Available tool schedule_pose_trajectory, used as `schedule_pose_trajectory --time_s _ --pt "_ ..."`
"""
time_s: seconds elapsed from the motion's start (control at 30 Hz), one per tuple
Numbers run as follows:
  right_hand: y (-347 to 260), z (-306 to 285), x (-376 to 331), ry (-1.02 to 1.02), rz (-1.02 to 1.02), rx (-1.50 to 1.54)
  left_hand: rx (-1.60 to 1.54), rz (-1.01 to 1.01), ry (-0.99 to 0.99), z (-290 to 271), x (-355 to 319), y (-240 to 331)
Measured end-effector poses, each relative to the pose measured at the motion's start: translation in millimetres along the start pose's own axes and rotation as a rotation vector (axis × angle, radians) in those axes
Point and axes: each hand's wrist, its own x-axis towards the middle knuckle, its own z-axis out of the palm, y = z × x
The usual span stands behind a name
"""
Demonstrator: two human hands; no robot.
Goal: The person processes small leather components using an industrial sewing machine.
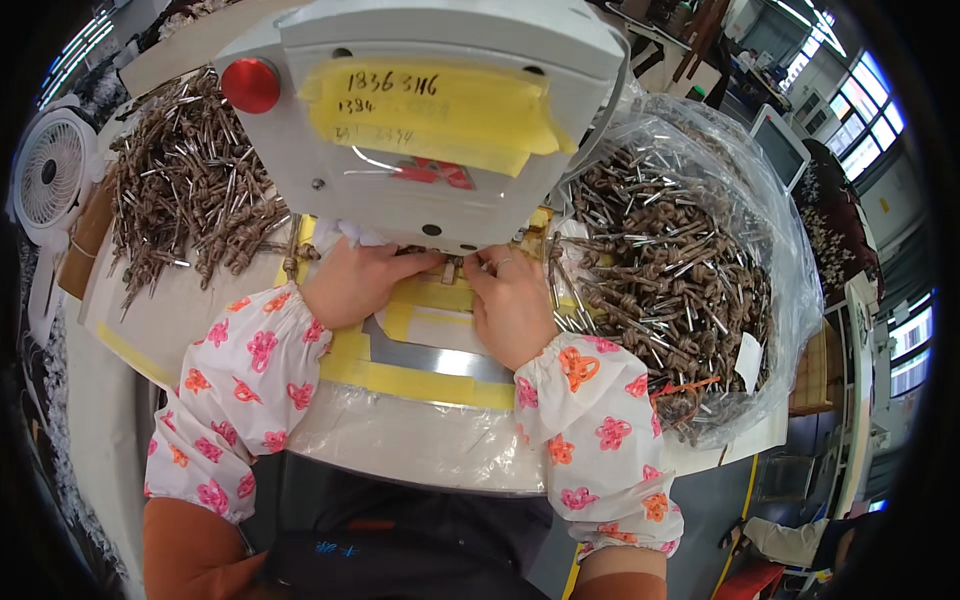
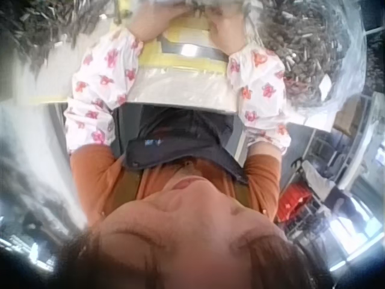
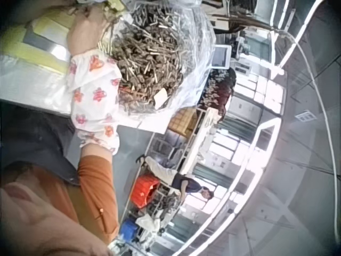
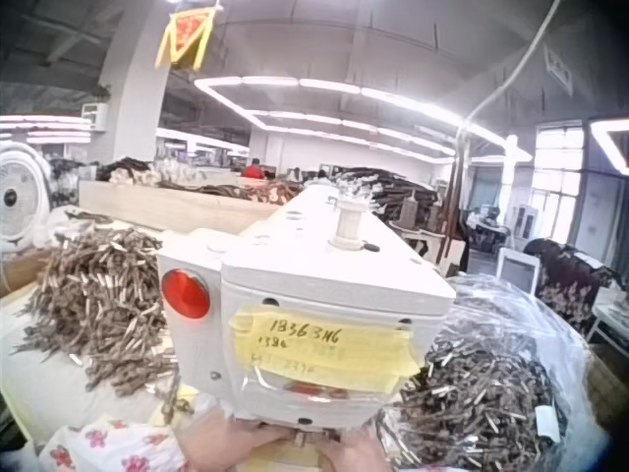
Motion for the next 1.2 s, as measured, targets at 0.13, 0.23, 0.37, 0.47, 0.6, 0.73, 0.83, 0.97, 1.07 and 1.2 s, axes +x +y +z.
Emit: schedule_pose_trajectory --time_s 0.13,0.23,0.37,0.47,0.6,0.73,0.83,0.97,1.07,1.2 --pt "-8.9 -8.4 0.8 0.012 0.002 -0.022 -0.054 0.012 0.011 -9.9 2.3 5.7" --pt "2.9 2.0 2.6 0.021 -0.025 -0.062 0.145 0.16 0.174 4.5 4.0 -3.5" --pt "-5.0 -1.5 -1.5 -0.01 0.002 -0.062 0.01 -0.078 -0.148 -11.5 1.0 9.4" --pt "-3.4 -0.7 1.2 -0.019 0.001 -0.075 0.096 -0.074 -0.164 -6.8 -1.6 4.6" --pt "-1.4 0.5 -0.1 0.02 -0.017 -0.103 0.083 0.051 0.003 -0.5 -0.3 -0.7" --pt "-2.2 -0.7 -2.3 0.008 -0.024 -0.092 0.014 -0.004 -0.066 -5.9 0.7 7.0" --pt "-6.4 3.1 -0.8 0.025 -0.035 -0.149 -0.007 -0.035 -0.082 -12.3 0.6 7.7" --pt "-6.4 2.2 -3.6 0.036 -0.033 -0.172 -0.025 -0.035 -0.045 -11.4 3.2 9.8" --pt "0.9 8.0 -1.2 0.081 -0.077 -0.221 -0.036 -0.036 -0.092 -8.4 1.7 10.8" --pt "4.5 7.3 10.6 0.102 -0.113 -0.251 -0.057 -0.011 -0.049 -13.0 5.1 12.3"
